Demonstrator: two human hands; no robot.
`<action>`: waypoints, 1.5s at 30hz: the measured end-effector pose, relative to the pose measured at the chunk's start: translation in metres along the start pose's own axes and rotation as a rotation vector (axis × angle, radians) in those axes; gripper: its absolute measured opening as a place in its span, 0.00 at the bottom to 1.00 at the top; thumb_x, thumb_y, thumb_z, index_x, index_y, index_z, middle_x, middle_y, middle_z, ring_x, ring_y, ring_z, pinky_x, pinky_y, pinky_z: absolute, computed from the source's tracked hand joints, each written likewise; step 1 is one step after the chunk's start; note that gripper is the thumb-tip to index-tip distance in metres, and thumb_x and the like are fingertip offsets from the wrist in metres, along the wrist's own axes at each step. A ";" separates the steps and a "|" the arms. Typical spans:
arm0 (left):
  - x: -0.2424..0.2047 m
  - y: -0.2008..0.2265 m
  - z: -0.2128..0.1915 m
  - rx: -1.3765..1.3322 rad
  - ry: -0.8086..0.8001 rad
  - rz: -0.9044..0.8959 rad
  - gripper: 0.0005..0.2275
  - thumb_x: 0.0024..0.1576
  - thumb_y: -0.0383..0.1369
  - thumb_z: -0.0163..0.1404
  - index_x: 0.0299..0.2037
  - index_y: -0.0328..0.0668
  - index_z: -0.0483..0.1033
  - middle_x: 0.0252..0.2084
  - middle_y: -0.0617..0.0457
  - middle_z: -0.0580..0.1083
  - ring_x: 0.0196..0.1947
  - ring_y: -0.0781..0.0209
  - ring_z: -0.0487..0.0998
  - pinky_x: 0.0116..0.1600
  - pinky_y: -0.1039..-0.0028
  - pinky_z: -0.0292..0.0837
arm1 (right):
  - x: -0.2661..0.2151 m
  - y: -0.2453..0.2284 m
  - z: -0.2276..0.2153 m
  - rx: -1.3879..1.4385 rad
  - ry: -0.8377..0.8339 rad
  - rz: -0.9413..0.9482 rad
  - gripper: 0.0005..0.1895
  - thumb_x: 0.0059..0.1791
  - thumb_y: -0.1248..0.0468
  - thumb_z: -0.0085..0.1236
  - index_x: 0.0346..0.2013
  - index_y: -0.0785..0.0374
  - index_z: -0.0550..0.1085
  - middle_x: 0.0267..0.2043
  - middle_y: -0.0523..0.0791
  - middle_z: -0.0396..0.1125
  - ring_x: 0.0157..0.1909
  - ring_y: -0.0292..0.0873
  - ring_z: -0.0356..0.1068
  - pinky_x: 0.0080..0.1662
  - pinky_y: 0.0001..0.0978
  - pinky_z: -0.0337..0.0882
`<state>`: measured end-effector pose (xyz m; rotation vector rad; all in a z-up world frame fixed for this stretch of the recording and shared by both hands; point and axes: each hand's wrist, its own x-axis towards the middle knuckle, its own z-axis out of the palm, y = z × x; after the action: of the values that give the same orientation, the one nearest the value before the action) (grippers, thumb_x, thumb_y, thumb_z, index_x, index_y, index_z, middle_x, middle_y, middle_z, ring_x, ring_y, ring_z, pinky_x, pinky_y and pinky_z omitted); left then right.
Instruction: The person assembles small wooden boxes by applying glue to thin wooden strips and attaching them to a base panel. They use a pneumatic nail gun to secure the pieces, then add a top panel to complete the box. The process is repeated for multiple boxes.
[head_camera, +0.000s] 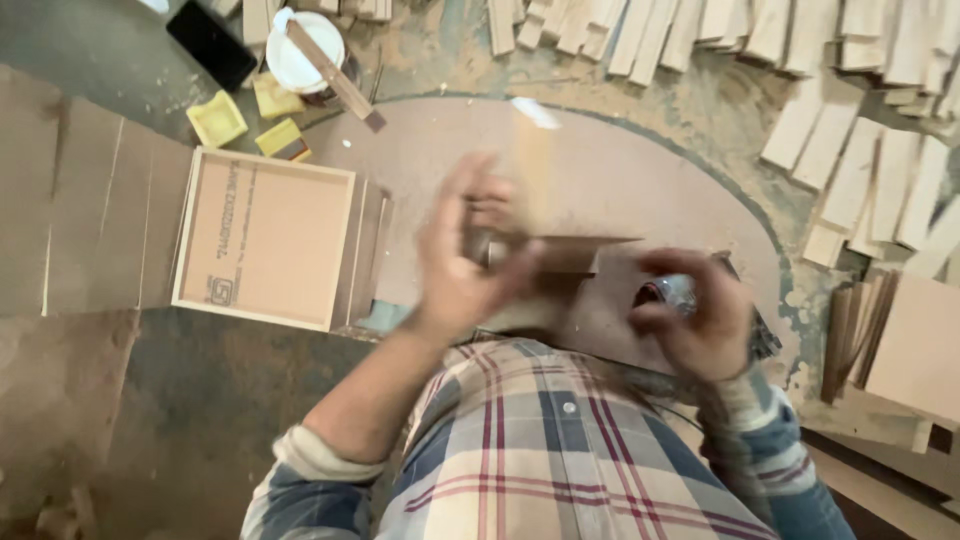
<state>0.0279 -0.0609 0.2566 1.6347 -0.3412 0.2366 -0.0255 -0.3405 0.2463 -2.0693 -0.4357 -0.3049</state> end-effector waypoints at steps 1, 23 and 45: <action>0.000 0.011 0.018 -0.004 -0.038 0.043 0.36 0.58 0.29 0.65 0.74 0.38 0.57 0.56 0.50 0.72 0.46 0.67 0.77 0.53 0.74 0.80 | 0.011 -0.010 0.005 0.171 -0.093 -0.158 0.28 0.40 0.68 0.67 0.52 0.74 0.68 0.47 0.57 0.70 0.45 0.52 0.73 0.48 0.35 0.75; -0.005 -0.114 -0.022 0.610 -0.537 -0.015 0.06 0.52 0.35 0.60 0.37 0.46 0.85 0.33 0.46 0.80 0.35 0.46 0.81 0.43 0.60 0.75 | -0.133 0.061 0.054 -0.358 -0.224 0.283 0.29 0.49 0.70 0.52 0.67 0.61 0.70 0.47 0.54 0.70 0.49 0.56 0.69 0.52 0.45 0.70; 0.001 -0.122 -0.019 0.623 -0.572 0.016 0.07 0.49 0.38 0.60 0.35 0.49 0.85 0.32 0.48 0.80 0.35 0.46 0.81 0.42 0.59 0.76 | -0.055 0.054 0.193 -0.356 -0.624 0.407 0.26 0.46 0.50 0.62 0.46 0.68 0.69 0.44 0.59 0.72 0.46 0.63 0.73 0.49 0.52 0.72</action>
<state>0.0733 -0.0338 0.1456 2.3080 -0.7694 -0.1410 -0.0449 -0.2097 0.0862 -2.5236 -0.3243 0.5597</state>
